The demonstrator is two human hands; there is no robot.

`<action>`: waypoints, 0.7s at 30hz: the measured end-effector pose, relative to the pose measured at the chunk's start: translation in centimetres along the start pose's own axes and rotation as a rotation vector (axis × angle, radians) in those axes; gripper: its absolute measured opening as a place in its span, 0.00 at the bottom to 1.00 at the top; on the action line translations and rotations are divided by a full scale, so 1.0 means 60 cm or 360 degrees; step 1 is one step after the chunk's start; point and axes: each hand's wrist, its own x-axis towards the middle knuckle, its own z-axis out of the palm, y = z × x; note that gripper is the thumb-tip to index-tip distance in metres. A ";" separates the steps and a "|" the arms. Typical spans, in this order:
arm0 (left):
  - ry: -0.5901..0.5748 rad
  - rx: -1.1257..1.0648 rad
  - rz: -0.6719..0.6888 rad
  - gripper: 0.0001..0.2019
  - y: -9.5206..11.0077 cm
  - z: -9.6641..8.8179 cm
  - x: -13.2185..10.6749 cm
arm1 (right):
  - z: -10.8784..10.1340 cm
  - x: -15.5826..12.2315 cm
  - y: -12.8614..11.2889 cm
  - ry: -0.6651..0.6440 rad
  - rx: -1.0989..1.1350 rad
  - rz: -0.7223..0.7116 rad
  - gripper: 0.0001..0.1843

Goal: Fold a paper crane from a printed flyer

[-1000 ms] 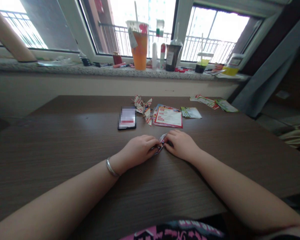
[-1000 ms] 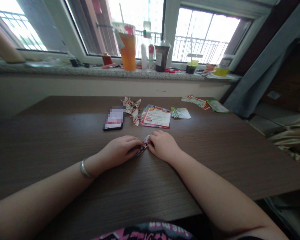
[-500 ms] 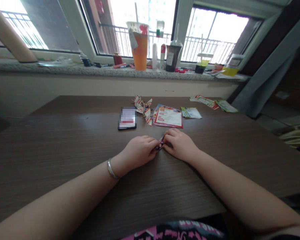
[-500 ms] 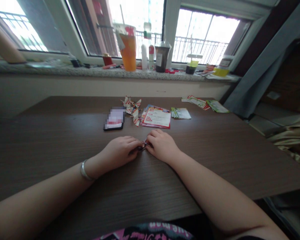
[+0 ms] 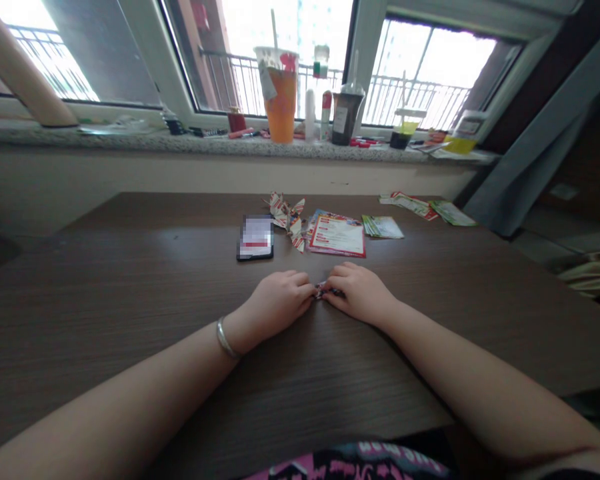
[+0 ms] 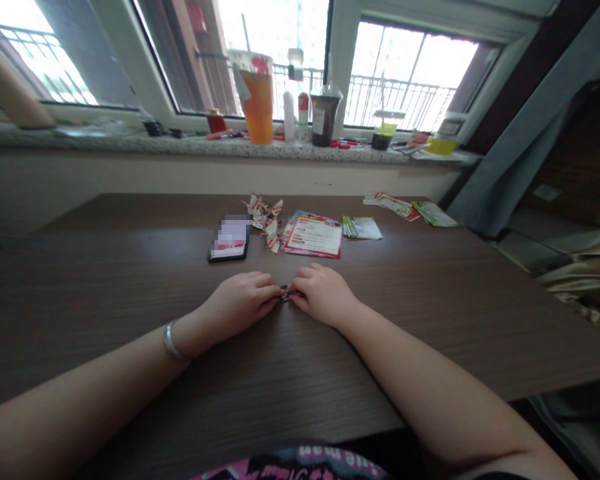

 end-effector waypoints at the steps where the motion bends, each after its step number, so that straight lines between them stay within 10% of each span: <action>1: 0.0001 0.0006 0.0000 0.10 0.000 0.000 0.000 | 0.000 0.000 0.000 0.0001 -0.0004 -0.0013 0.11; 21: -0.0014 0.0008 0.0032 0.10 -0.001 -0.001 0.003 | -0.003 0.003 -0.013 -0.0002 0.0013 0.0020 0.08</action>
